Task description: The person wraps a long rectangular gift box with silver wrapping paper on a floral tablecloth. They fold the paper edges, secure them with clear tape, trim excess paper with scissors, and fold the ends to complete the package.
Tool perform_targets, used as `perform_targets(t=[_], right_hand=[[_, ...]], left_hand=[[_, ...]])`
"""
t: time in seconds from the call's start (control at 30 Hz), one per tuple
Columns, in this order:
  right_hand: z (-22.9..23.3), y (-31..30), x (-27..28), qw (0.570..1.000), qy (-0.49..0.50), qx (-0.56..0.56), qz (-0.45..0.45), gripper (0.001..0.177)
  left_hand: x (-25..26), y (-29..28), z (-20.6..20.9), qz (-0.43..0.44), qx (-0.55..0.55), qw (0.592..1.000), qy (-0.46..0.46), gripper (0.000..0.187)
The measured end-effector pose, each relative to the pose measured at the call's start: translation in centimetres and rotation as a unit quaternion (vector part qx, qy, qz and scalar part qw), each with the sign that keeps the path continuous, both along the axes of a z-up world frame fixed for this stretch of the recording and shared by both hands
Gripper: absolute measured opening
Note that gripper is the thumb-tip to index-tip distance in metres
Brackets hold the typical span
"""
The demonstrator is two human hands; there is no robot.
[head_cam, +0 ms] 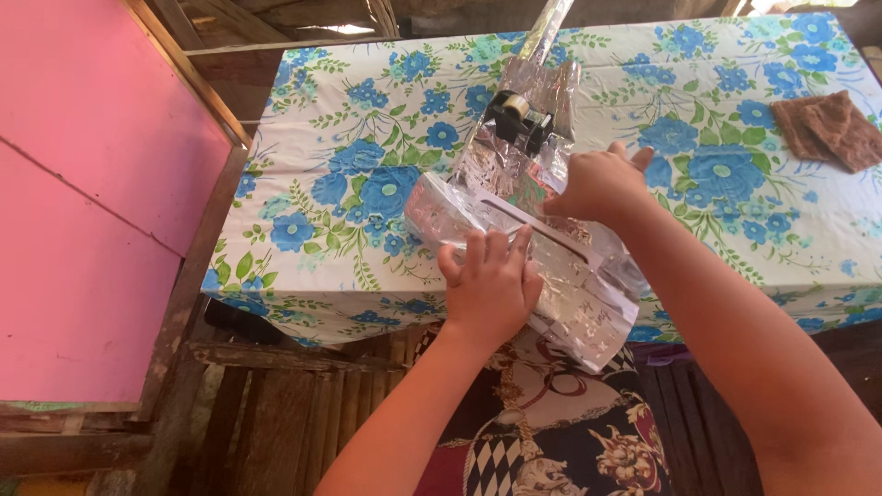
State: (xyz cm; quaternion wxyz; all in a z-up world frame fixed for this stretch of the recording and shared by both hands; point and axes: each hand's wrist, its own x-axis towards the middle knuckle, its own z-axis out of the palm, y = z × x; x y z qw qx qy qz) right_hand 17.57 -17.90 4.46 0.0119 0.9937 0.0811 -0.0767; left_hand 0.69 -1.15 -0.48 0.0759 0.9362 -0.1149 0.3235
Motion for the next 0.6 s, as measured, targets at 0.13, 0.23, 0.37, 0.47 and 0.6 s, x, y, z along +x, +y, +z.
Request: perform_targets(t=[0.13,0.23,0.37,0.47,0.6], right_hand=[[-0.3,1.0,0.6,0.999,-0.039,-0.019,-0.028,0.035],[-0.6,0.5,1.6,0.999,-0.013,-0.03,-0.036,0.027],[-1.1,-0.4,2.2,0.998,-0.061,-0.016,-0.005,0.018],[-1.0,-0.4,2.9,0.998,-0.056,0.0,-0.035,0.017],[-1.3,0.3,3.5,0.994,-0.099,-0.044,-0.004,0.015]], left_hand=[[0.3,-0.4,-0.1,-0.02,-0.02,0.999,0.036,0.053],[2.5,0.6,0.7,-0.063,0.035,0.995,0.061,0.057],[6.4,2.3,2.0,-0.16,0.056,0.972,0.163,0.074],[7.3,2.2,2.3,-0.182,0.059,0.965,0.179,0.073],[6.7,1.4,2.3,-0.19,0.034,0.96,0.202,0.063]])
